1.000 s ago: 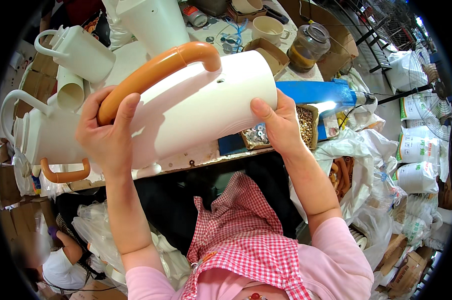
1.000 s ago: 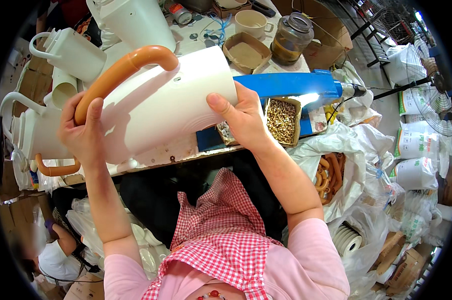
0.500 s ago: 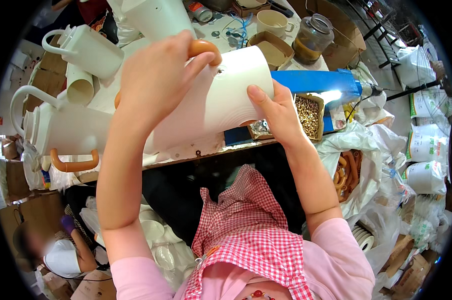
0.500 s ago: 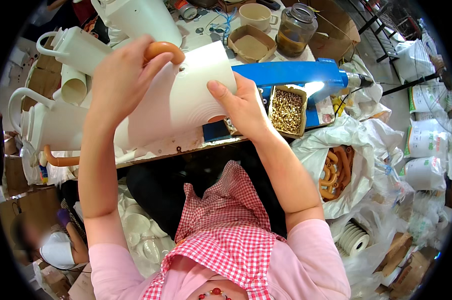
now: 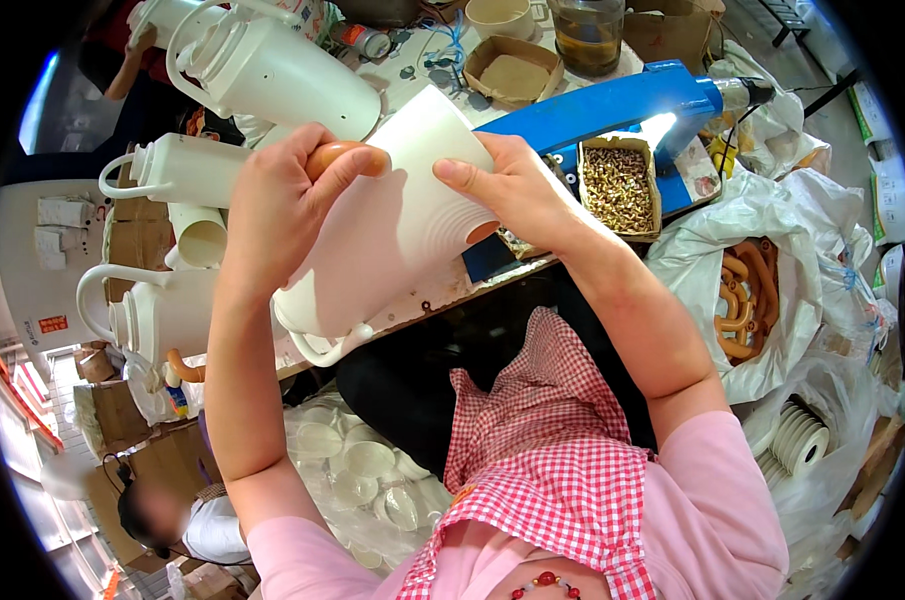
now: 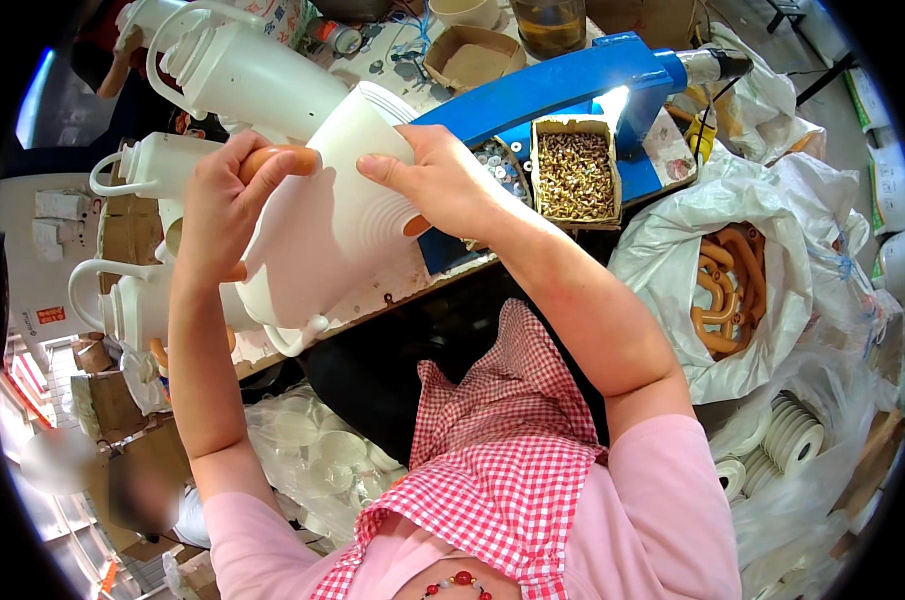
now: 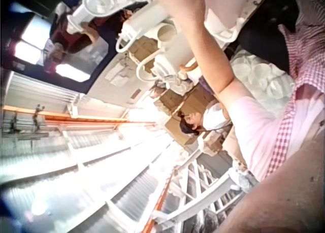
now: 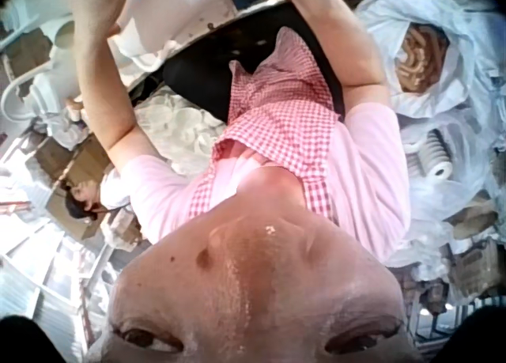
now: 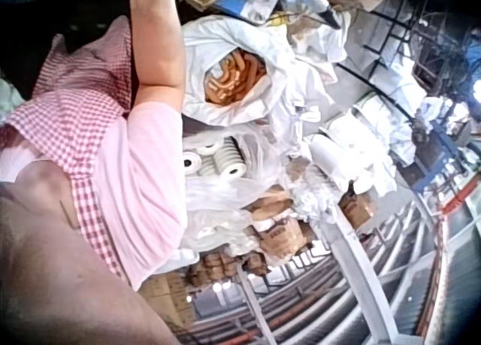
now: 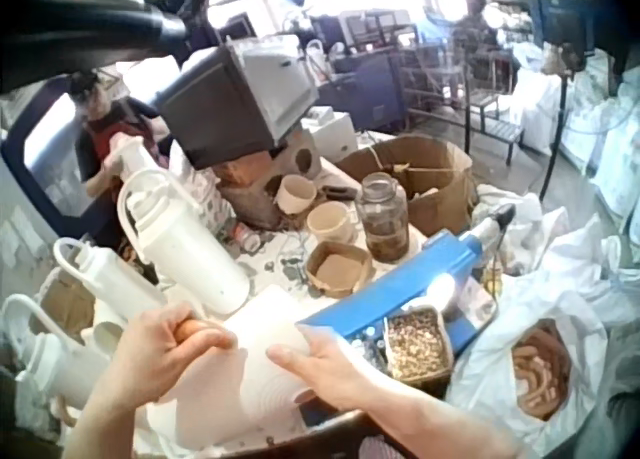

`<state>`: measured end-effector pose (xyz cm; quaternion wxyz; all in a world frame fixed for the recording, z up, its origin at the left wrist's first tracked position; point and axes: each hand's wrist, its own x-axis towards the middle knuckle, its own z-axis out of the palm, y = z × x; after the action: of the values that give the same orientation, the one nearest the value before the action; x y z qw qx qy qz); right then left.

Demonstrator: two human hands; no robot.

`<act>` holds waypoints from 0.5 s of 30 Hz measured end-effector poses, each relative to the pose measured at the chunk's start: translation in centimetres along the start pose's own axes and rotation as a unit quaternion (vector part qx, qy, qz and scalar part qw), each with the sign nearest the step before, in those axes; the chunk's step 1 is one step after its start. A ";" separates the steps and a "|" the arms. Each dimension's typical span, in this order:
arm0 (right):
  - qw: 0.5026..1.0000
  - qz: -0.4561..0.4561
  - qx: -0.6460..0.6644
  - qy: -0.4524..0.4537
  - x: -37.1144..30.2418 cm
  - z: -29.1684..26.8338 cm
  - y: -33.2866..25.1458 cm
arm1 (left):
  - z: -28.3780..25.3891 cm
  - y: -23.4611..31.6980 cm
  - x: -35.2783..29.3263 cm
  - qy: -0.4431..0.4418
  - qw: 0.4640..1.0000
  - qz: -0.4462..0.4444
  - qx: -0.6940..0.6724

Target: The person attaches handles to plastic thermal bottles, inserts structural components, handles small metal rivets on a mounting block, and puts finished containers aside into plastic bags.

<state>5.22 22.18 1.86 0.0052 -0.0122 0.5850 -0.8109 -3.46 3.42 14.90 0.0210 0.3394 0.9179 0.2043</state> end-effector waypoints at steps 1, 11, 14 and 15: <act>1.000 0.003 -0.010 0.002 0.0 0.1 0.1 | 0.1 0.1 -0.1 -0.006 1.000 -0.001 0.015; 0.999 -0.011 -0.025 0.025 0.1 0.5 0.5 | 0.2 1.2 -0.2 -0.018 0.980 0.050 0.192; 0.999 -0.018 -0.025 0.028 0.0 0.5 0.4 | 0.2 1.3 -0.2 -0.027 0.983 0.038 0.175; 0.999 -0.016 -0.022 0.026 -0.1 0.5 0.4 | 0.3 1.3 -0.2 -0.028 0.983 0.039 0.176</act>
<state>5.30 21.60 1.61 -0.0229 -0.0003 0.6026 -0.7977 -2.41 4.27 15.17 -0.0209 0.3790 0.9247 0.0309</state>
